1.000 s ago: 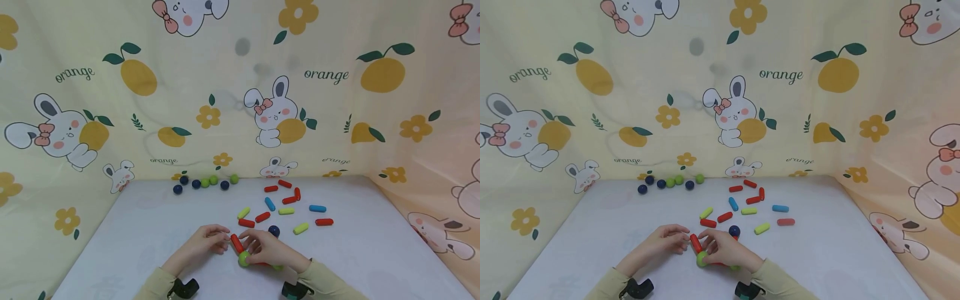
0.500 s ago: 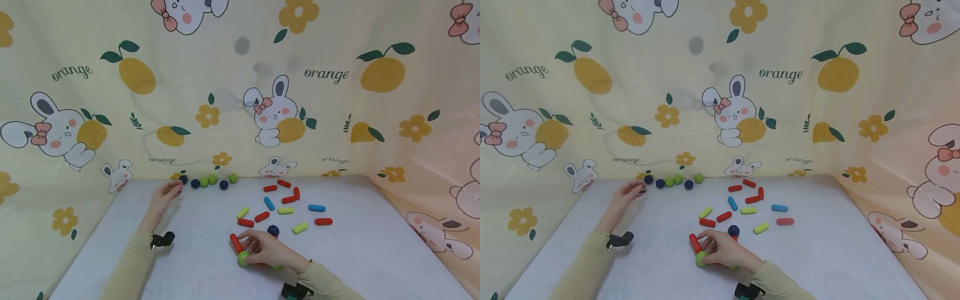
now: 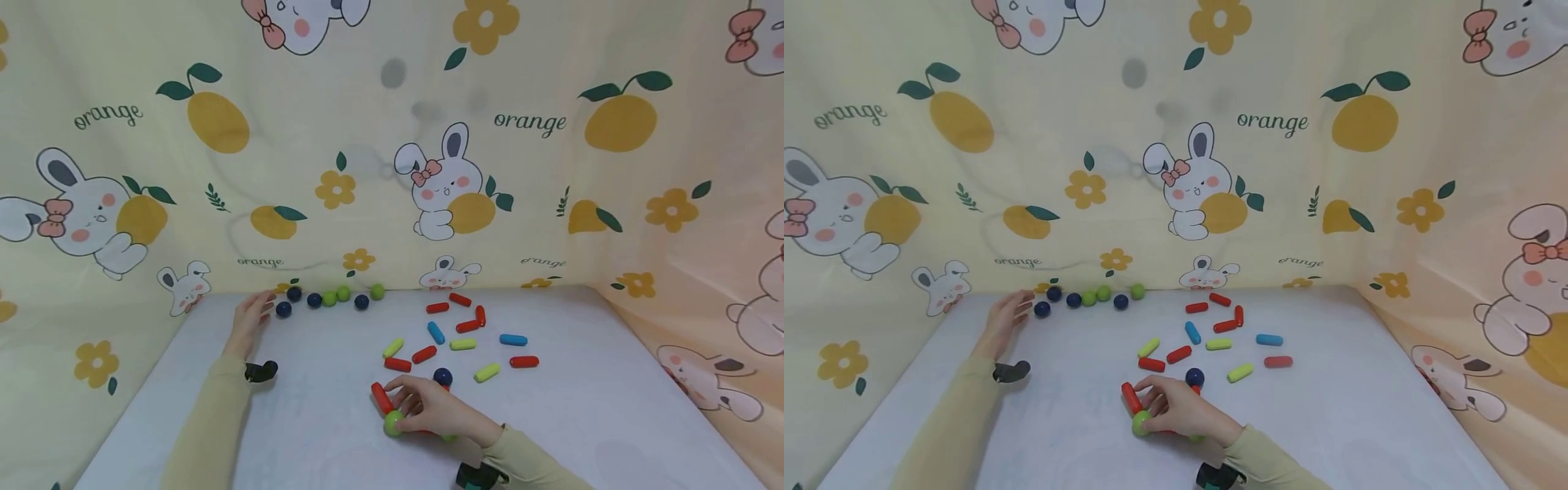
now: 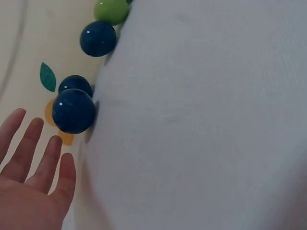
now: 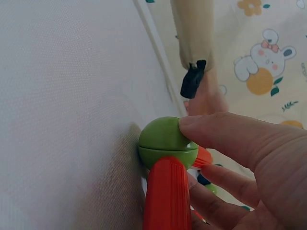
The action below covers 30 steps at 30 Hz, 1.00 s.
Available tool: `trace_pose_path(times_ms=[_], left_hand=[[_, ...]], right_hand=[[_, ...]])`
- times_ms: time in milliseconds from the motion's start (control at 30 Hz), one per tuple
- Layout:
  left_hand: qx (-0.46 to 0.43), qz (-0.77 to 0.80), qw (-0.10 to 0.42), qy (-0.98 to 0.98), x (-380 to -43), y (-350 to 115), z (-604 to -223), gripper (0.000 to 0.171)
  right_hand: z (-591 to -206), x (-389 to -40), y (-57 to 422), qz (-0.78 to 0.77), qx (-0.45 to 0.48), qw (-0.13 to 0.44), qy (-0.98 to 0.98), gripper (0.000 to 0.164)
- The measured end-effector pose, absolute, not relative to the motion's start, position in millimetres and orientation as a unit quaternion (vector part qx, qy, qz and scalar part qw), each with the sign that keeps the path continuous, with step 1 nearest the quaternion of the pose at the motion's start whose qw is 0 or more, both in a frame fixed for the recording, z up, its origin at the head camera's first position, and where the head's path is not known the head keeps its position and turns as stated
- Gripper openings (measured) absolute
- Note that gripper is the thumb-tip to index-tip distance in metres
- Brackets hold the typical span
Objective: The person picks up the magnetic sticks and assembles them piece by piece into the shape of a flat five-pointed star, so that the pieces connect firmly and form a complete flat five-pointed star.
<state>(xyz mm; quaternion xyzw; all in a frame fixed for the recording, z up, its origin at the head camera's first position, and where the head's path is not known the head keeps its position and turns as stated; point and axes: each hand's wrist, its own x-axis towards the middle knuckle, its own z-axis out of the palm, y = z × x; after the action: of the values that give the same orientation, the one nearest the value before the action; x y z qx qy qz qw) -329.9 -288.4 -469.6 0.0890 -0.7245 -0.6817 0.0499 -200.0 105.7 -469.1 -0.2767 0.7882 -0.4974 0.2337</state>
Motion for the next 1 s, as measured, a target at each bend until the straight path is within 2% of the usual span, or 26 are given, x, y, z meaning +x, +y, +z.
trace_pose_path(times_ms=[233,500,733,1000], left_hand=[[0.068,-0.611,0.032,-0.788,-336,-282,-477,0.050],[0.010,-0.563,0.047,-0.825,-335,-280,-485,0.048],[0.029,-0.555,0.028,-0.831,-330,-273,-490,0.049],[0.006,-0.507,0.048,-0.861,-319,-258,-481,0.041]], right_hand=[[-471,-200,105,-0.495,-0.271,0.234,0.792,0.045],[-470,-199,105,-0.494,-0.274,0.232,0.792,0.045],[-473,-200,105,-0.493,-0.272,0.234,0.793,0.045],[-472,-200,106,-0.495,-0.271,0.235,0.792,0.045]])
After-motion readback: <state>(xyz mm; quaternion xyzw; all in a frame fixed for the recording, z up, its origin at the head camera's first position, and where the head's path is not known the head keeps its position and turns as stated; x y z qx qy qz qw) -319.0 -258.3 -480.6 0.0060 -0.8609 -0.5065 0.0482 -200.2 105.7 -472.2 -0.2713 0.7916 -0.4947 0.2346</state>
